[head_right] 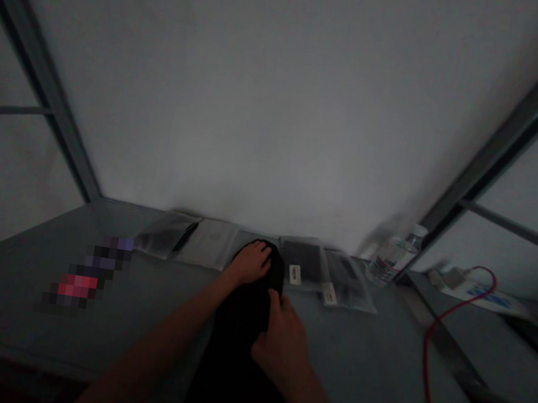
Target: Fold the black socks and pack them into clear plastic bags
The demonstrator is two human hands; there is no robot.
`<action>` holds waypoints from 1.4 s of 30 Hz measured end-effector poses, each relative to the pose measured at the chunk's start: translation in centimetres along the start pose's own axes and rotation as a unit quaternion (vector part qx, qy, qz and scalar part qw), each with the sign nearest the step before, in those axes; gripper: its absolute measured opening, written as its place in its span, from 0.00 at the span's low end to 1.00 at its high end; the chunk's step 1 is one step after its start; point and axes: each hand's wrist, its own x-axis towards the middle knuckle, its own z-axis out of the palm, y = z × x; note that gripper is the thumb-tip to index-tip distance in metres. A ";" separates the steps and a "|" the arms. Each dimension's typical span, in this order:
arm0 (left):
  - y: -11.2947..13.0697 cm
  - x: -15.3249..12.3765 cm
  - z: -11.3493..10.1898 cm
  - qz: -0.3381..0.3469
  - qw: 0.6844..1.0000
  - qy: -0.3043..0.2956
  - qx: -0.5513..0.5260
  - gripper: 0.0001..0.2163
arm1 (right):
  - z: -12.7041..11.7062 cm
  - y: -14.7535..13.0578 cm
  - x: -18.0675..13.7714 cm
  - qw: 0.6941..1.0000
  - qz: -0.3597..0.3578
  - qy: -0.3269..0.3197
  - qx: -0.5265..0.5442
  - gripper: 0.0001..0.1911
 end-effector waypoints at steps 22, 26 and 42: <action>1.2 -2.6 -2.2 -0.069 0.997 -0.045 0.010 0.12 | 1.9 2.6 -9.6 0.985 -0.102 0.099 -0.103 0.24; 1.9 -2.7 -2.5 -0.133 0.991 -0.014 0.015 0.17 | 1.2 0.7 -8.0 0.990 0.048 0.050 -0.124 0.25; -2.1 -2.6 -2.5 -0.245 0.962 0.117 -0.034 0.21 | 3.3 3.9 10.5 0.986 -0.132 0.082 -0.059 0.23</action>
